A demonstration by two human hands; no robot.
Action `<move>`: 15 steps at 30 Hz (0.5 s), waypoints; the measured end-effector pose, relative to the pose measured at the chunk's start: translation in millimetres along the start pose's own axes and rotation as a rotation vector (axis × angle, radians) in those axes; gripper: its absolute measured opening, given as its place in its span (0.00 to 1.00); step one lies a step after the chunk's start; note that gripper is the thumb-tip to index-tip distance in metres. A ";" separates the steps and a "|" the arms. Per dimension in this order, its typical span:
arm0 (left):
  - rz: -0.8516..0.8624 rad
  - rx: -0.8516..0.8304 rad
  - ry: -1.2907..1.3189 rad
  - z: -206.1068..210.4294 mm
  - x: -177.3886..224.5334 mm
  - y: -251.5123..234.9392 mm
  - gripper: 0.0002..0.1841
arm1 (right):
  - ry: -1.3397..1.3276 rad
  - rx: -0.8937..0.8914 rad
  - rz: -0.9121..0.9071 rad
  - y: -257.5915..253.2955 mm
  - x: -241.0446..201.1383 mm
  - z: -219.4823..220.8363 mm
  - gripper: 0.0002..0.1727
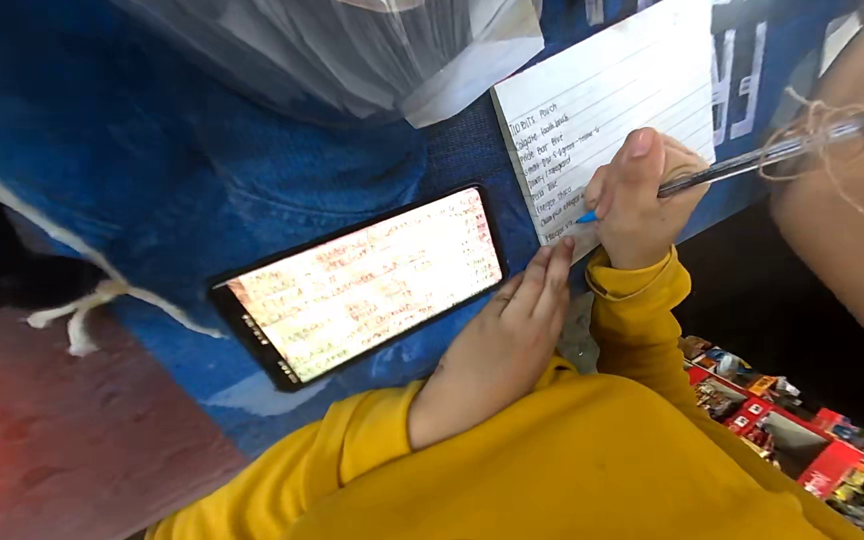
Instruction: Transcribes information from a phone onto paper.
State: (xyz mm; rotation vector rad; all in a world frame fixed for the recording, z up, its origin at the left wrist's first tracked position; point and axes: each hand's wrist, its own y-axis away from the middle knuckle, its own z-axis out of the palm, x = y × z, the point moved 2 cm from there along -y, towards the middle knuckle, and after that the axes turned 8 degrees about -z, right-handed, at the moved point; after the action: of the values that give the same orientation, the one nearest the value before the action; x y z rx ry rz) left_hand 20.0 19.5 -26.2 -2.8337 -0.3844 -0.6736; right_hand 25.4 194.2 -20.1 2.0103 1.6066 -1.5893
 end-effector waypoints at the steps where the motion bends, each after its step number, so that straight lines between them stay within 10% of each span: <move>1: -0.004 -0.006 0.009 -0.2 0.1 0.0 0.19 | 0.007 0.012 -0.002 0.4 0.1 0.4 0.26; 15: 0.001 -0.016 -0.026 -0.9 0.0 -0.3 0.20 | 0.078 0.038 0.022 -0.3 -1.1 -0.4 0.25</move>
State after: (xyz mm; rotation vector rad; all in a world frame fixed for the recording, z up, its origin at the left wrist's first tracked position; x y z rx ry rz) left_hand 19.5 19.6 -25.4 -2.8603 -0.3830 -0.6425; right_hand 25.5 193.9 -18.9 2.1265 1.5860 -1.5637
